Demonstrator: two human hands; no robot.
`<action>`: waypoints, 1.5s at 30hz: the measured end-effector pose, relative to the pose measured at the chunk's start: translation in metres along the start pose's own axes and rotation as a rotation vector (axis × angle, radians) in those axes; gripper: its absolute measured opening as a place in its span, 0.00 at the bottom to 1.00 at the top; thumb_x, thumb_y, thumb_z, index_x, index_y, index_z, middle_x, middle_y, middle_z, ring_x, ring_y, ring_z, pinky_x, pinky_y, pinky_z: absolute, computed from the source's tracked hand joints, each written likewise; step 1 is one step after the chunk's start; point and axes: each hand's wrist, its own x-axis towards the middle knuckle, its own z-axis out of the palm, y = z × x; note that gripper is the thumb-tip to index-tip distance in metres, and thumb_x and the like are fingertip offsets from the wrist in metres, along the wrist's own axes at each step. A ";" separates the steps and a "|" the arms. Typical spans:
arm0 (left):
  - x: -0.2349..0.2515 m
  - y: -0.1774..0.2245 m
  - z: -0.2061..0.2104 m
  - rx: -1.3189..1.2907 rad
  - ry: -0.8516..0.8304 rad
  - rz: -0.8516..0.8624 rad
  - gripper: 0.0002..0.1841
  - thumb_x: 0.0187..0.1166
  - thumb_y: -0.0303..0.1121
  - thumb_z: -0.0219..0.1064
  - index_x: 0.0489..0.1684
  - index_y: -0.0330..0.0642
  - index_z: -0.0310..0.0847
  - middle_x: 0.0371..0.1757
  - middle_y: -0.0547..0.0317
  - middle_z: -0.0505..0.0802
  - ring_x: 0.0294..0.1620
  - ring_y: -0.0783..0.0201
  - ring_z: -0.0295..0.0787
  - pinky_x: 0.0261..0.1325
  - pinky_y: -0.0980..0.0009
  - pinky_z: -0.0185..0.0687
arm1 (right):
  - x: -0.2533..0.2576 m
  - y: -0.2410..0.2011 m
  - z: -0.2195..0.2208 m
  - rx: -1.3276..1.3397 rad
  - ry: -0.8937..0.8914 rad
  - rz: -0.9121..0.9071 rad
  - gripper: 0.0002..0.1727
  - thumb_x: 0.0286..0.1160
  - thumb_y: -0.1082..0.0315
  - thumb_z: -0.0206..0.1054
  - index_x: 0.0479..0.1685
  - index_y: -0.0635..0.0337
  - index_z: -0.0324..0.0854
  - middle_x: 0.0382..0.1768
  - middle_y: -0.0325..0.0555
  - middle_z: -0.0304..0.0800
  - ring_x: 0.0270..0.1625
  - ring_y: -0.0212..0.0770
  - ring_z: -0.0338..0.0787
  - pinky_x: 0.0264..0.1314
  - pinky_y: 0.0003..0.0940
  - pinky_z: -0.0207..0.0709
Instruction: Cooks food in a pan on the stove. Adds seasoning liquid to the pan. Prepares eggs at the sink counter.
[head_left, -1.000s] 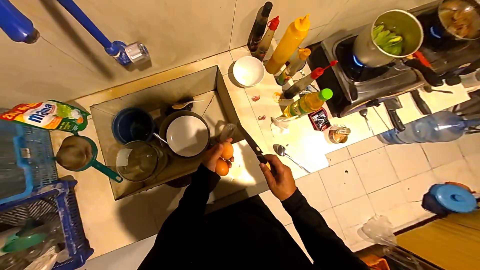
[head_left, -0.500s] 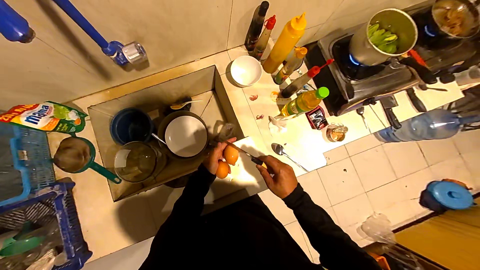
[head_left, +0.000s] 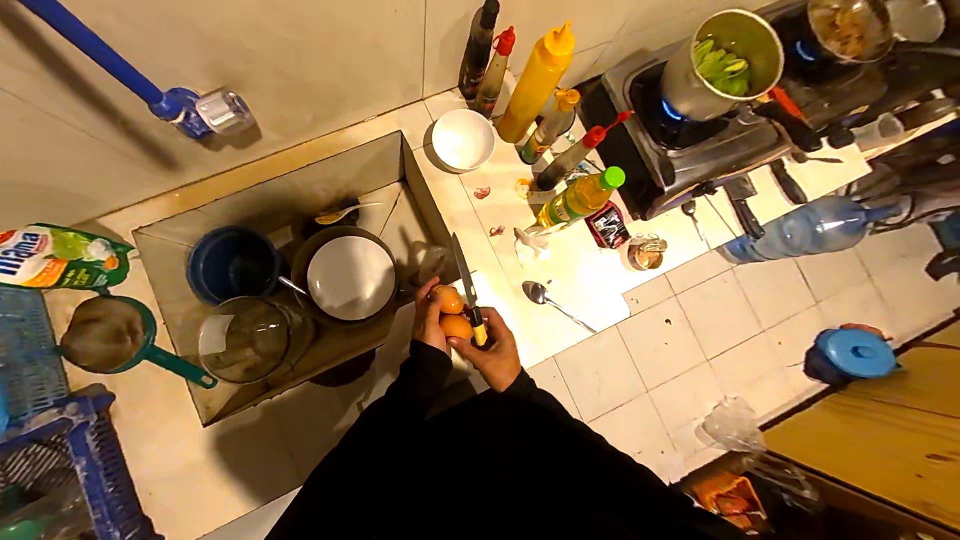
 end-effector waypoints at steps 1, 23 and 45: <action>0.002 -0.001 0.004 0.024 -0.010 0.016 0.25 0.87 0.39 0.48 0.83 0.47 0.65 0.59 0.46 0.86 0.49 0.58 0.87 0.52 0.60 0.86 | 0.001 0.000 -0.002 0.027 0.033 -0.011 0.32 0.59 0.61 0.85 0.62 0.67 0.78 0.38 0.45 0.91 0.28 0.30 0.87 0.27 0.25 0.83; 0.066 0.006 0.067 1.001 -0.397 0.763 0.21 0.81 0.35 0.68 0.70 0.34 0.82 0.70 0.39 0.86 0.74 0.43 0.80 0.78 0.47 0.74 | 0.019 0.007 -0.087 -0.067 0.353 -0.167 0.29 0.60 0.65 0.84 0.60 0.69 0.79 0.48 0.49 0.93 0.41 0.34 0.93 0.44 0.29 0.90; 0.011 0.067 -0.027 -0.065 -0.090 -0.115 0.40 0.91 0.60 0.21 0.54 0.43 0.81 0.37 0.53 0.94 0.16 0.70 0.81 0.16 0.79 0.73 | 0.016 -0.036 -0.040 -0.689 -0.165 -0.589 0.20 0.88 0.58 0.58 0.60 0.64 0.88 0.41 0.49 0.94 0.35 0.37 0.91 0.37 0.33 0.87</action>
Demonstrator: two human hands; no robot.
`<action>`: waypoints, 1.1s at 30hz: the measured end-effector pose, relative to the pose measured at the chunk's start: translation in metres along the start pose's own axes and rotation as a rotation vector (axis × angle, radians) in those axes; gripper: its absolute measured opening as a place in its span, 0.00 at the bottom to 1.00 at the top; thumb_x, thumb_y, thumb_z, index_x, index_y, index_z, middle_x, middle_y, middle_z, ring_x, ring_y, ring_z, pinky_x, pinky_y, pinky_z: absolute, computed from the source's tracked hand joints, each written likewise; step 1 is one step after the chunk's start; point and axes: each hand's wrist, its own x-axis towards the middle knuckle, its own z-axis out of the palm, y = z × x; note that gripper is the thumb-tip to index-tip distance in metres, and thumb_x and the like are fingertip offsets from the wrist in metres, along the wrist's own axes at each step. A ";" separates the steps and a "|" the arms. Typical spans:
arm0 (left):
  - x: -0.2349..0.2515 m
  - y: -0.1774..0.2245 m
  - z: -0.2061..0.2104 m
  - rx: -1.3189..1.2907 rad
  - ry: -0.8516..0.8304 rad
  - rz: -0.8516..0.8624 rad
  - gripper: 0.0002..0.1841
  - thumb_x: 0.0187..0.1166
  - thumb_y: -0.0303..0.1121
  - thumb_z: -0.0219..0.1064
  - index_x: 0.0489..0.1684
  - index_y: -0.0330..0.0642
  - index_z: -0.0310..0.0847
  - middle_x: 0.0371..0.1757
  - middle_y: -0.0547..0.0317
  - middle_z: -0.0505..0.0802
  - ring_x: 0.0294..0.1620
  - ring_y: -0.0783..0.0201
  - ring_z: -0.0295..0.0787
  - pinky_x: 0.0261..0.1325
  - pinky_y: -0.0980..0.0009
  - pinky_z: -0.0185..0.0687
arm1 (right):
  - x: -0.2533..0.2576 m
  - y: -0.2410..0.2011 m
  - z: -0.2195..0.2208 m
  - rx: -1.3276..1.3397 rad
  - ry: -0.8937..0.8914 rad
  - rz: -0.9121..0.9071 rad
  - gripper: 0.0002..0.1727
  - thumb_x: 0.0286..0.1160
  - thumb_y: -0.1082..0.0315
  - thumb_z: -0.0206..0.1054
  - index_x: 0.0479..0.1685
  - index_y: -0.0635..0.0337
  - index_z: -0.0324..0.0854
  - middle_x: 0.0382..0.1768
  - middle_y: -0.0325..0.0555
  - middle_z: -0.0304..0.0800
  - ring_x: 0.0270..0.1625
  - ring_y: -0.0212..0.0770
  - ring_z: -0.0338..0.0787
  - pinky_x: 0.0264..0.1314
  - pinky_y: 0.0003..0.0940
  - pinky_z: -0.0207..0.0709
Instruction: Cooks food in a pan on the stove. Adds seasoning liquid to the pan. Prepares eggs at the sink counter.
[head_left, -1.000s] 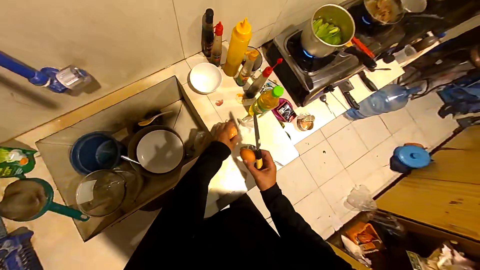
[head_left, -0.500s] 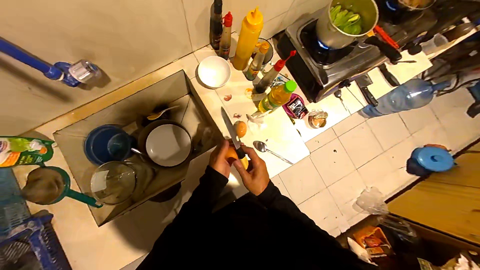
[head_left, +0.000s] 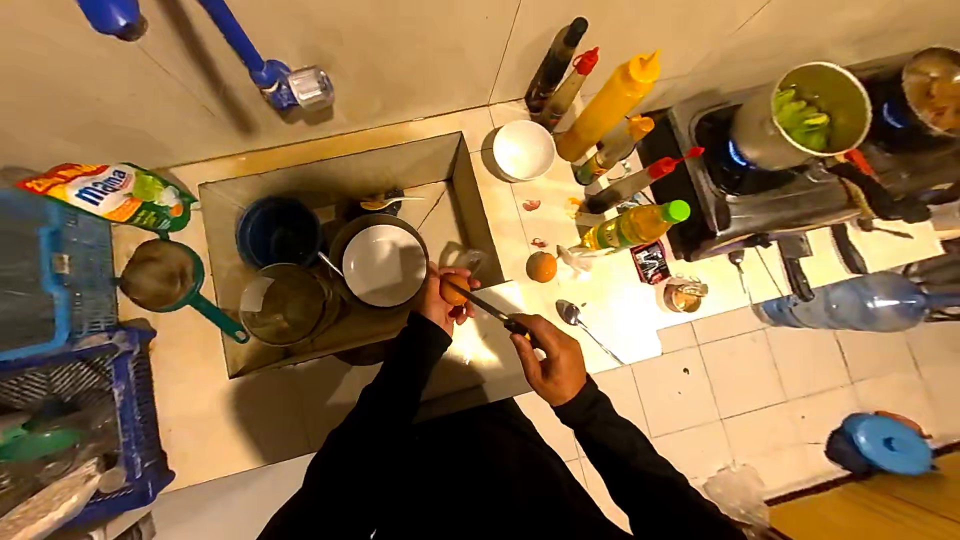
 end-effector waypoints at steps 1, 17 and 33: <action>-0.001 0.000 -0.001 0.012 -0.010 -0.009 0.43 0.90 0.62 0.18 0.55 0.43 0.81 0.37 0.52 0.95 0.15 0.70 0.80 0.15 0.79 0.72 | 0.001 0.001 0.003 -0.049 -0.028 0.017 0.20 0.88 0.57 0.57 0.59 0.61 0.89 0.41 0.49 0.94 0.34 0.39 0.91 0.35 0.36 0.87; 0.008 0.003 -0.031 0.131 -0.562 0.205 0.40 0.87 0.64 0.36 0.62 0.39 0.86 0.51 0.53 0.98 0.08 0.76 0.75 0.08 0.82 0.67 | 0.005 -0.012 0.006 0.064 0.009 0.056 0.19 0.87 0.59 0.59 0.58 0.63 0.89 0.39 0.48 0.94 0.28 0.34 0.86 0.30 0.31 0.83; -0.010 -0.010 -0.020 0.101 -0.156 0.176 0.38 0.93 0.56 0.26 0.61 0.37 0.80 0.27 0.58 0.90 0.11 0.77 0.71 0.12 0.84 0.64 | 0.004 -0.017 -0.002 0.041 0.061 0.017 0.20 0.88 0.58 0.58 0.59 0.65 0.89 0.41 0.49 0.94 0.35 0.34 0.90 0.39 0.30 0.88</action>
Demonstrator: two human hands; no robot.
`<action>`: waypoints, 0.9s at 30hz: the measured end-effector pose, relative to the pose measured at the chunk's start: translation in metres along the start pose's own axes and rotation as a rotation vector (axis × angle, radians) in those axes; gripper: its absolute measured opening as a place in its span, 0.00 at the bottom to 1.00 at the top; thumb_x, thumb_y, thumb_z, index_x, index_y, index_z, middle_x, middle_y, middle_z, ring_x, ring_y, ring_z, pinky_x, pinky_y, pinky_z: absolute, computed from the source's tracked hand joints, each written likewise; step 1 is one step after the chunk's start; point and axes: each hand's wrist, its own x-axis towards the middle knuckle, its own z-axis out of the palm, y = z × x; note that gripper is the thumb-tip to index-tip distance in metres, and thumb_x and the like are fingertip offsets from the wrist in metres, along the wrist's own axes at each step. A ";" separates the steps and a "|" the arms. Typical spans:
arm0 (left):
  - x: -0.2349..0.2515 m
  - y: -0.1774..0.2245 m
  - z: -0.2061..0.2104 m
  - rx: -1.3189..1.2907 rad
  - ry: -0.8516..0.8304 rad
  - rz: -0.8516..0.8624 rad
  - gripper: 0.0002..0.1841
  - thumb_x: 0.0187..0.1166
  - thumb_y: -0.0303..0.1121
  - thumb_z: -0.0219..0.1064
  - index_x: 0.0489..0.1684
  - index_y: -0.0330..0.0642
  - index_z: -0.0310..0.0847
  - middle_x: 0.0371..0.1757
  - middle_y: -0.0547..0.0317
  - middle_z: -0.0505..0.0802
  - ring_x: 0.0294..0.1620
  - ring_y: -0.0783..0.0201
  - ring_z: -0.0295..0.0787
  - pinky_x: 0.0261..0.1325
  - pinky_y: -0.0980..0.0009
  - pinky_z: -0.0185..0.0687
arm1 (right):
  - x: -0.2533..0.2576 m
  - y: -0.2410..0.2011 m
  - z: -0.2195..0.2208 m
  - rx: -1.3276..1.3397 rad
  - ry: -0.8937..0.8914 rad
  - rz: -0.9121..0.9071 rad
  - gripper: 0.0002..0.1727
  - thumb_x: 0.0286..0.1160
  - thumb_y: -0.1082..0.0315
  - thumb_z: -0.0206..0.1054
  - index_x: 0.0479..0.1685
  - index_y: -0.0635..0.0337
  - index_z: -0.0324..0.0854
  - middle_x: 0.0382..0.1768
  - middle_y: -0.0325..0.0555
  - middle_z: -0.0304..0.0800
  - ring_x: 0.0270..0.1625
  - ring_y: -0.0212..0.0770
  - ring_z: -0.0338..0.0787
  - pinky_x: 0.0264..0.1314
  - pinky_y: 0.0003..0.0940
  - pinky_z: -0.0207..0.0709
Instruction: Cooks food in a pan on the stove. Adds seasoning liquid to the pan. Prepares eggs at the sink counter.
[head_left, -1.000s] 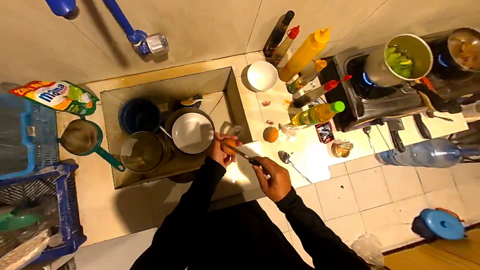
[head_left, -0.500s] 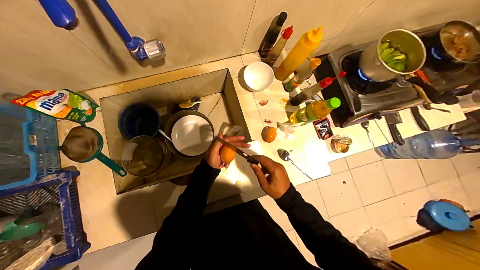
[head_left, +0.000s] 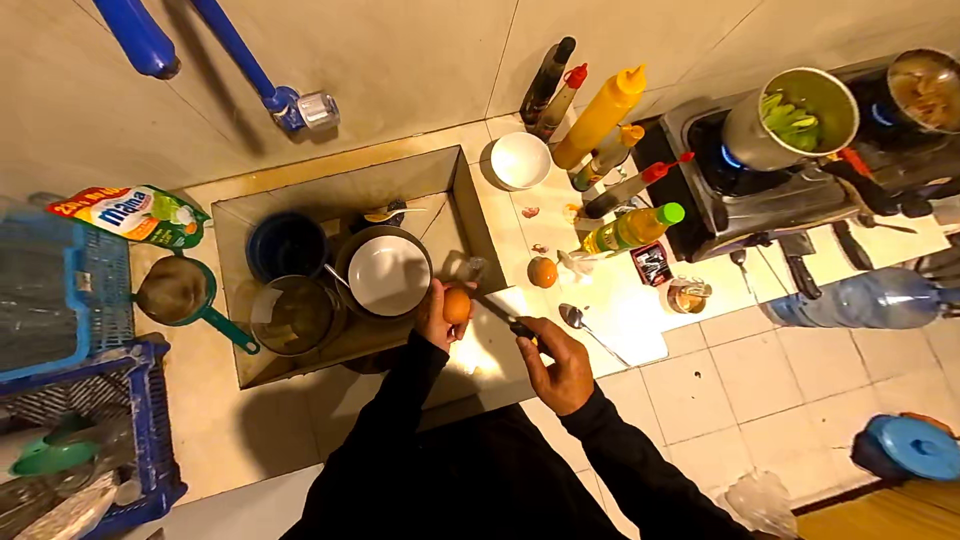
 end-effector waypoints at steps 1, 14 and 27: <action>-0.002 0.001 0.005 -0.022 0.030 -0.030 0.43 0.91 0.57 0.19 0.61 0.36 0.82 0.24 0.58 0.88 0.09 0.76 0.70 0.11 0.84 0.62 | -0.001 0.000 0.003 -0.046 -0.034 -0.007 0.20 0.87 0.58 0.58 0.58 0.62 0.90 0.40 0.48 0.93 0.35 0.37 0.91 0.38 0.33 0.88; -0.002 0.001 -0.006 0.206 -0.031 0.152 0.34 0.88 0.53 0.29 0.43 0.37 0.81 0.20 0.63 0.86 0.11 0.76 0.75 0.15 0.81 0.72 | 0.007 0.009 -0.001 -0.009 -0.061 0.079 0.20 0.87 0.56 0.59 0.57 0.62 0.89 0.36 0.45 0.93 0.26 0.33 0.84 0.28 0.32 0.81; -0.006 0.000 0.007 -0.081 0.039 0.008 0.30 0.93 0.49 0.35 0.69 0.37 0.78 0.38 0.56 0.91 0.28 0.70 0.84 0.32 0.77 0.80 | 0.000 0.005 -0.002 0.005 -0.041 0.009 0.20 0.88 0.57 0.58 0.59 0.63 0.89 0.39 0.47 0.93 0.31 0.33 0.87 0.33 0.29 0.84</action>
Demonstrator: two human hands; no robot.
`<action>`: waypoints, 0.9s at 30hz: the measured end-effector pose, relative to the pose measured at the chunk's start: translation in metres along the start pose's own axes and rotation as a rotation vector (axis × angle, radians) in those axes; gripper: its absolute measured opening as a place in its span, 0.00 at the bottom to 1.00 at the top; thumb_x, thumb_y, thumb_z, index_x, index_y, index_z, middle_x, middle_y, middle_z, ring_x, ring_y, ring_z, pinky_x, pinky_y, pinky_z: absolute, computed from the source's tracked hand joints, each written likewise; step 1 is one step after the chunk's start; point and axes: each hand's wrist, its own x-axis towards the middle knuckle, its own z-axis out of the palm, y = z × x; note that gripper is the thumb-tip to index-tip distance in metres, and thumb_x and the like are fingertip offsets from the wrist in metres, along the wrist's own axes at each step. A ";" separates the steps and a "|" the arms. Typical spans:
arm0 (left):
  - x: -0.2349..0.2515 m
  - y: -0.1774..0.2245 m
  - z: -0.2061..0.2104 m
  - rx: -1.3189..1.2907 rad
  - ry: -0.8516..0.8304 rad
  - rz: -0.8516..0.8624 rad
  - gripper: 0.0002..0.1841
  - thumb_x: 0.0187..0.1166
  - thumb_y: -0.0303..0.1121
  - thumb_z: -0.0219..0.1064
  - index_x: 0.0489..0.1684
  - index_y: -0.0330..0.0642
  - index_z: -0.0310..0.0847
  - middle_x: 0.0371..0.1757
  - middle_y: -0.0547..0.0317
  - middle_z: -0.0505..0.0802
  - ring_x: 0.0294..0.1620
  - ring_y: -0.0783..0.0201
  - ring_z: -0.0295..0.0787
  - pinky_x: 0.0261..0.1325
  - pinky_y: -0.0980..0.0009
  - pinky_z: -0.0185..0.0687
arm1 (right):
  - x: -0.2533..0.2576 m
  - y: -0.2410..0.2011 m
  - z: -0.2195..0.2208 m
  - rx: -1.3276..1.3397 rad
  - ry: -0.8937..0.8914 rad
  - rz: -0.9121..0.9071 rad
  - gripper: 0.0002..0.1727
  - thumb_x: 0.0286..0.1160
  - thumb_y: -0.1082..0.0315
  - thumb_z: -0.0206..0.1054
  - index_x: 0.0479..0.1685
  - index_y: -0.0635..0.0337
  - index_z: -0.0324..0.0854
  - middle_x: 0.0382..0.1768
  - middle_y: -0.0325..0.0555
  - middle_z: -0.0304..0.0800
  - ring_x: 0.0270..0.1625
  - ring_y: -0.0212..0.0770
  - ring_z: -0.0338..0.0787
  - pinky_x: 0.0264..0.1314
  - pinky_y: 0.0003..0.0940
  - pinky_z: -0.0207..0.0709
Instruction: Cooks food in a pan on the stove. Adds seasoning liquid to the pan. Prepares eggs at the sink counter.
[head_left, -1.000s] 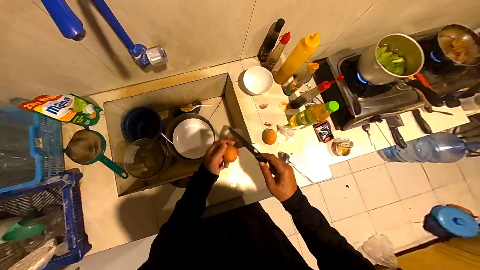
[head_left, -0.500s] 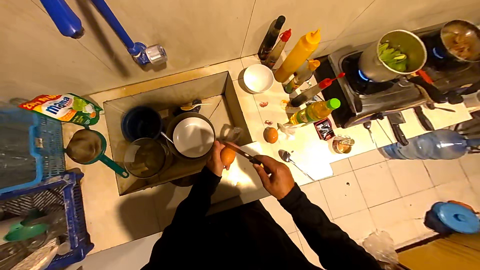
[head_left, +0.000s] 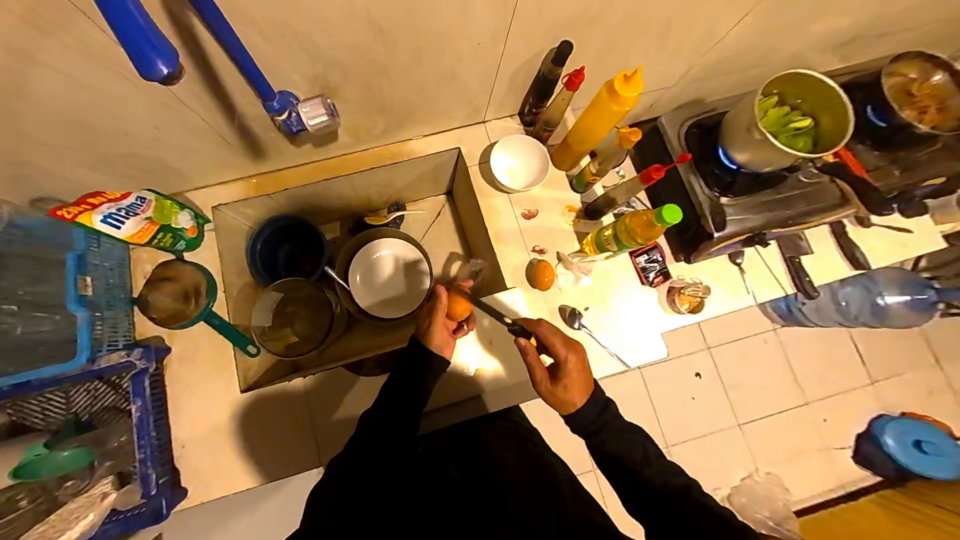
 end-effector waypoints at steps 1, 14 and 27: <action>-0.001 -0.001 0.004 -0.018 0.037 -0.013 0.35 0.93 0.52 0.28 0.67 0.38 0.79 0.34 0.56 0.90 0.25 0.71 0.83 0.27 0.78 0.78 | -0.002 -0.001 0.003 -0.043 -0.026 -0.004 0.20 0.88 0.57 0.57 0.58 0.62 0.89 0.38 0.47 0.93 0.32 0.35 0.88 0.34 0.32 0.85; 0.003 -0.004 -0.005 0.140 -0.071 0.087 0.32 0.91 0.47 0.30 0.60 0.37 0.80 0.29 0.59 0.90 0.19 0.74 0.79 0.21 0.82 0.73 | 0.008 0.008 0.000 -0.060 -0.016 0.087 0.20 0.86 0.56 0.59 0.57 0.62 0.89 0.34 0.46 0.92 0.25 0.36 0.84 0.28 0.35 0.81; -0.004 -0.001 0.007 -0.121 0.019 -0.048 0.34 0.92 0.53 0.28 0.67 0.42 0.77 0.46 0.54 0.88 0.39 0.64 0.85 0.42 0.70 0.82 | -0.003 0.003 0.008 -0.066 -0.015 -0.010 0.20 0.87 0.57 0.58 0.57 0.61 0.90 0.39 0.49 0.93 0.35 0.39 0.91 0.37 0.36 0.87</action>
